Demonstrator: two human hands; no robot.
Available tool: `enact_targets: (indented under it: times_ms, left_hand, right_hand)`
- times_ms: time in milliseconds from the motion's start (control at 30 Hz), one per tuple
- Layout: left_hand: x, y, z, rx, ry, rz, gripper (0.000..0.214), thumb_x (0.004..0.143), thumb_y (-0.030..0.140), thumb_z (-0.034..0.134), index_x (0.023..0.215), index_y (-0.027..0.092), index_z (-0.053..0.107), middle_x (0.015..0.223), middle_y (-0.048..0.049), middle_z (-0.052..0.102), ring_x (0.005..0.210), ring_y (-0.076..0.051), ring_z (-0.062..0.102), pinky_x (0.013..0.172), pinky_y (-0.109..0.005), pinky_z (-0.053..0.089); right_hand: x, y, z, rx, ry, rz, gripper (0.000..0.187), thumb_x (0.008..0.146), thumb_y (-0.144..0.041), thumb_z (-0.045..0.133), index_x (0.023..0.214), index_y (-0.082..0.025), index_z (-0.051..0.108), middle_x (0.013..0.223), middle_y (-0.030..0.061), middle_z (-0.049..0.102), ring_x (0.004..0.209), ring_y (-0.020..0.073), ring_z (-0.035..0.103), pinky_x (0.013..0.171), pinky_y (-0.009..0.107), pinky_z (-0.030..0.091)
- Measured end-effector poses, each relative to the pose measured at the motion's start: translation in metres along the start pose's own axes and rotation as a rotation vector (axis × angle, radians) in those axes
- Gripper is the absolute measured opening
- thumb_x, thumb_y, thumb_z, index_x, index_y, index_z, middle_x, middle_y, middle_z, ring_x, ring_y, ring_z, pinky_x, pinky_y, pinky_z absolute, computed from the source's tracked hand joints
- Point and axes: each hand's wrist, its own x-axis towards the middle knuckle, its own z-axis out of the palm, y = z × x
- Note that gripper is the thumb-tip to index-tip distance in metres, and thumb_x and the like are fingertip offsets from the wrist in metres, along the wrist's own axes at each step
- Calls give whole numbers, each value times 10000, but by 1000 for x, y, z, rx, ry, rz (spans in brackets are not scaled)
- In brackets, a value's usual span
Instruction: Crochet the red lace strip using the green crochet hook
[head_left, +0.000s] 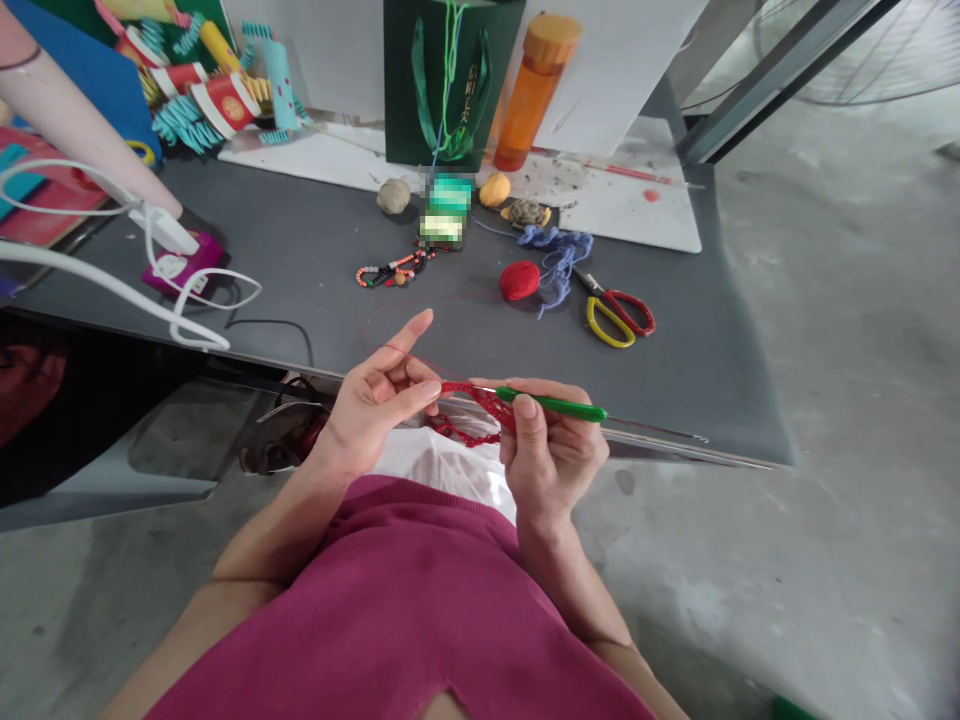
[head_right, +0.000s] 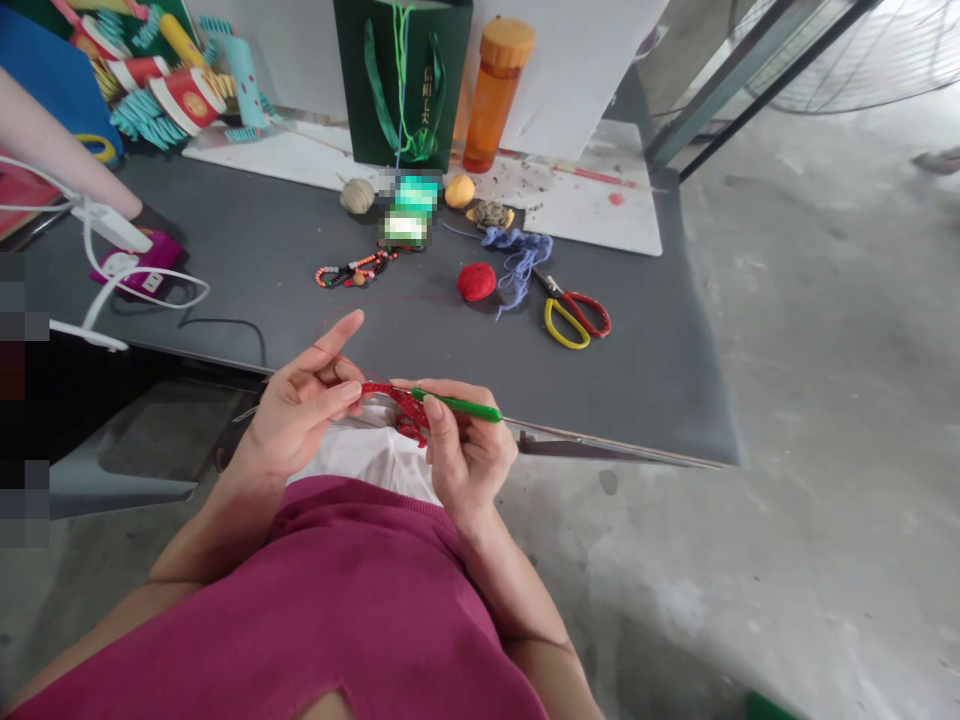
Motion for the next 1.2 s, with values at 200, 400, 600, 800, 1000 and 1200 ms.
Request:
enact_targets:
  times_ms: [200,400,600,800,1000,1200]
  left_hand:
    - [0,0,-1,-8,3,-11,789,777,320,920,1511,247,641,756,52,702,626,-77,592,646,-227,502]
    - [0,-1,-1,-21,-2,-7,748,775,323,929,1476,270,673,765,52,710,630,-77,595,647,-223,516]
    - [1,-1,-1,-25,-10,-2,739,781,323,926,1472,256,674,772,49,714,629,-75,601,640,-218,520]
    - [0,-1,-1,-31,0,5,718,771,324,936,1446,268,698,767,46,715,625,-77,602,644,-225,526]
    - [0,1,0,-25,5,-2,720,773,321,931,1451,263,697,771,39,713,627,-77,604,642,-226,515]
    - [0,0,-1,-5,-2,15,706,782,313,925,1450,292,700,785,31,730,623,-82,608,632,-228,525]
  right_hand:
    - [0,-1,-1,-10,-3,25,125,1018,-351,670,987,-249,735,880,3,874,312,47,461,296,213,375]
    - [0,-1,-1,-17,-3,31,108,1013,-337,668,989,-256,736,877,-2,875,309,47,464,291,216,363]
    - [1,-3,0,-10,6,23,106,1008,-329,672,979,-252,738,860,-4,875,308,43,463,287,206,358]
    - [1,-2,-1,7,3,28,88,1001,-307,690,980,-249,754,882,-1,879,315,39,467,295,196,372]
    - [2,-3,0,34,15,29,78,994,-309,710,975,-252,761,870,-5,877,313,38,475,289,188,366]
    - [3,-4,1,57,11,31,77,995,-295,707,970,-249,763,874,-3,880,315,36,467,295,183,376]
